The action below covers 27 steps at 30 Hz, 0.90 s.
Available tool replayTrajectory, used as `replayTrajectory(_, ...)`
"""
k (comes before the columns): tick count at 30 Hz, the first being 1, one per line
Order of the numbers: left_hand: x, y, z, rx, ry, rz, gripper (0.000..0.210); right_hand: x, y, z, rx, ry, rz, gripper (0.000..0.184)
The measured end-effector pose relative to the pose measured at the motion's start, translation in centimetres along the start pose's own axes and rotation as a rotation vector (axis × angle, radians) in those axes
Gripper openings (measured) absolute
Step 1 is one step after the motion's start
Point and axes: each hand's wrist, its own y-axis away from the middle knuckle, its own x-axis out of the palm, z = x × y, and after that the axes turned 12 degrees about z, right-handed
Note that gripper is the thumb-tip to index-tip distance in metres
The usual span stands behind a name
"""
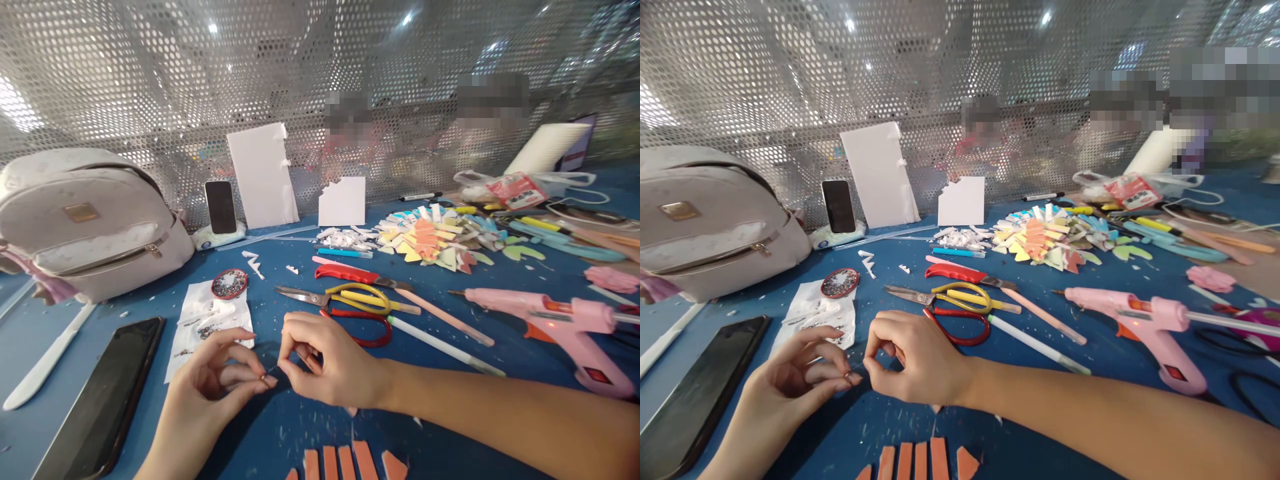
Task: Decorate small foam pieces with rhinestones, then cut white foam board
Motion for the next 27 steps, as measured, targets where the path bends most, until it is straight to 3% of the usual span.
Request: replayTrajectory(27,0.14,0.11,-0.10,0.025,0.050,-0.014,0.043,0.04,0.07,-0.11,-0.017,-0.004,-0.018,0.011)
